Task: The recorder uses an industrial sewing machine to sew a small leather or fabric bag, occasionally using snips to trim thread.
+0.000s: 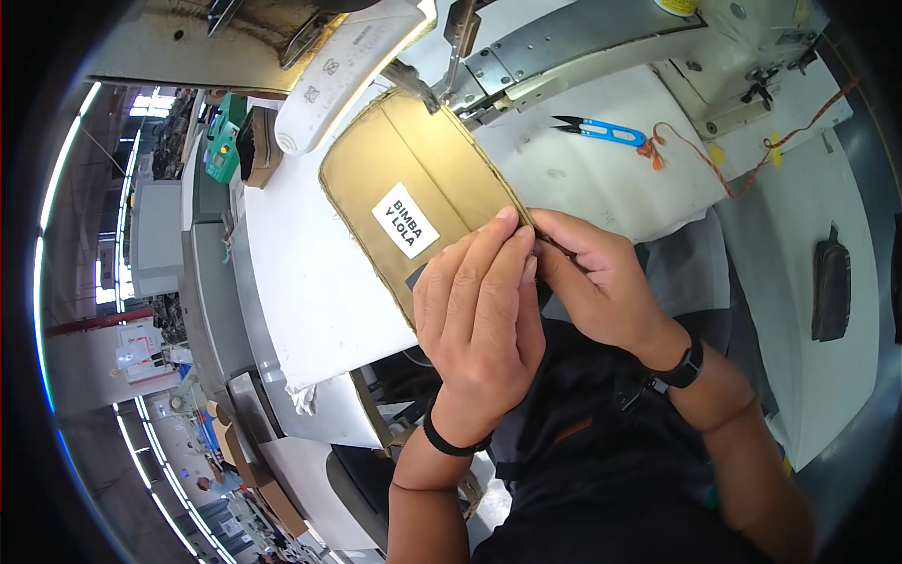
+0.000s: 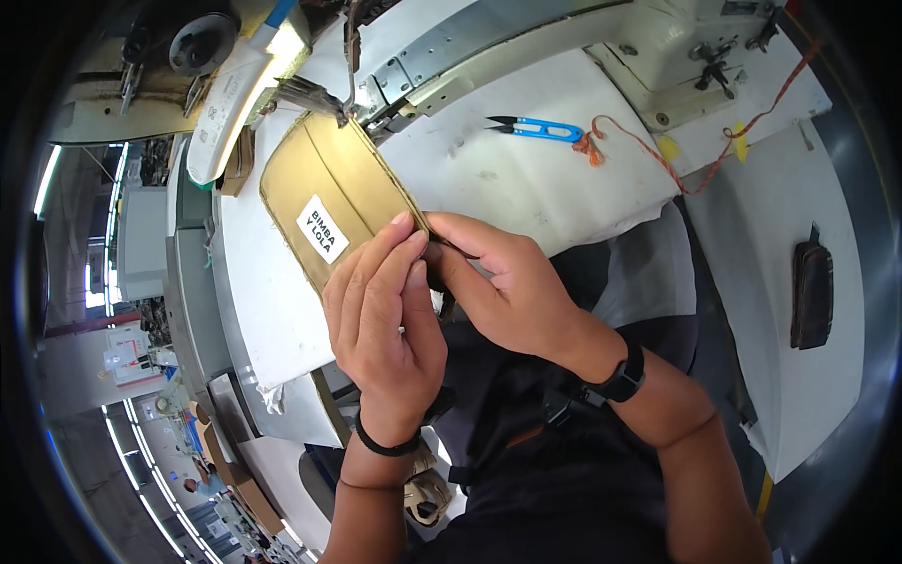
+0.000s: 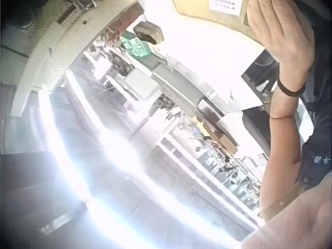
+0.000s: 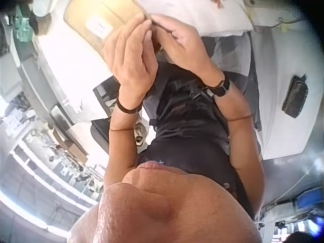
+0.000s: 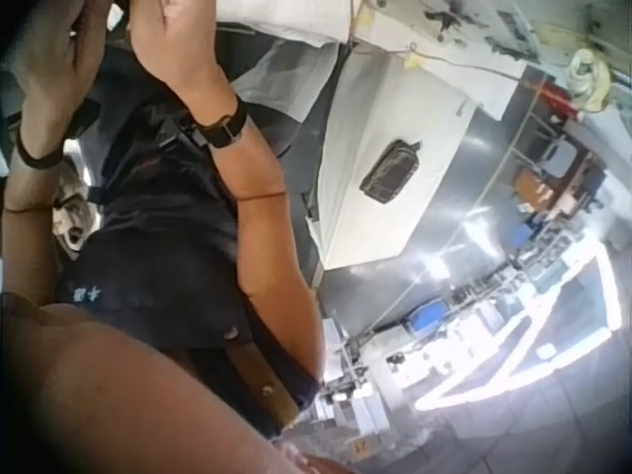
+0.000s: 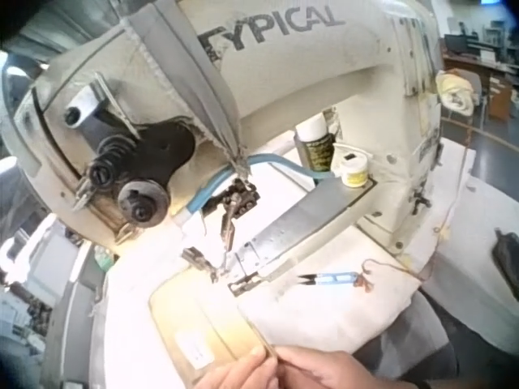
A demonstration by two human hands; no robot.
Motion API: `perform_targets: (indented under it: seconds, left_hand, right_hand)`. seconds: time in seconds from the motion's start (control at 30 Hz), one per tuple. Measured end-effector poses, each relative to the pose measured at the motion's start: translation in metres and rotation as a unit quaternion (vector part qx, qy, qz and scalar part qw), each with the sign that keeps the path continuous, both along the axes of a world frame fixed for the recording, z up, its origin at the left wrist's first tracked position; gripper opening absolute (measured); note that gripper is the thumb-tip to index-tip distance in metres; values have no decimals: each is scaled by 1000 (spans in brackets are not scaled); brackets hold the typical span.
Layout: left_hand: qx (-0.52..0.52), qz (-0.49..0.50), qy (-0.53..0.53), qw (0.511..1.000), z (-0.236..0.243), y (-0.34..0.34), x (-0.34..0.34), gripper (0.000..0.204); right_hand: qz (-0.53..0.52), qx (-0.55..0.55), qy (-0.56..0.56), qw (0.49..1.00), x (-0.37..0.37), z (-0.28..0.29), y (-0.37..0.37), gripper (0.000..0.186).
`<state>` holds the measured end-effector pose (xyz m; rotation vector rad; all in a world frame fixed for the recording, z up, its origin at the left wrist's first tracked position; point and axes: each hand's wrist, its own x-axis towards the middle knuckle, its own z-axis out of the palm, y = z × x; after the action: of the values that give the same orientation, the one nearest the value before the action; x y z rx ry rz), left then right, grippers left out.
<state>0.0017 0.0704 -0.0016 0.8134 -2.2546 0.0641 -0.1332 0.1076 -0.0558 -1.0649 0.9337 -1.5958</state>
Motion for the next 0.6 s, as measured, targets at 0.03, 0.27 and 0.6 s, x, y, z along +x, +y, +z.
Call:
perform_targets:
  seconds: [0.03, 0.27, 0.6]
  left_hand:
    - [0, -1, 1, 1000, 0, -3, 0, 26]
    - [-25, -2, 22, 999, -3, -27, -1, 23]
    - [-30, -6, 56, 998, -4, -63, -1, 17]
  right_hand:
    - [-4, -5, 0, 1000, 0, 0, -2, 31]
    - [-30, -33, 26, 999, 0, 4, -24, 31]
    - [-40, -50, 1, 998, 7, 11, -58, 24]
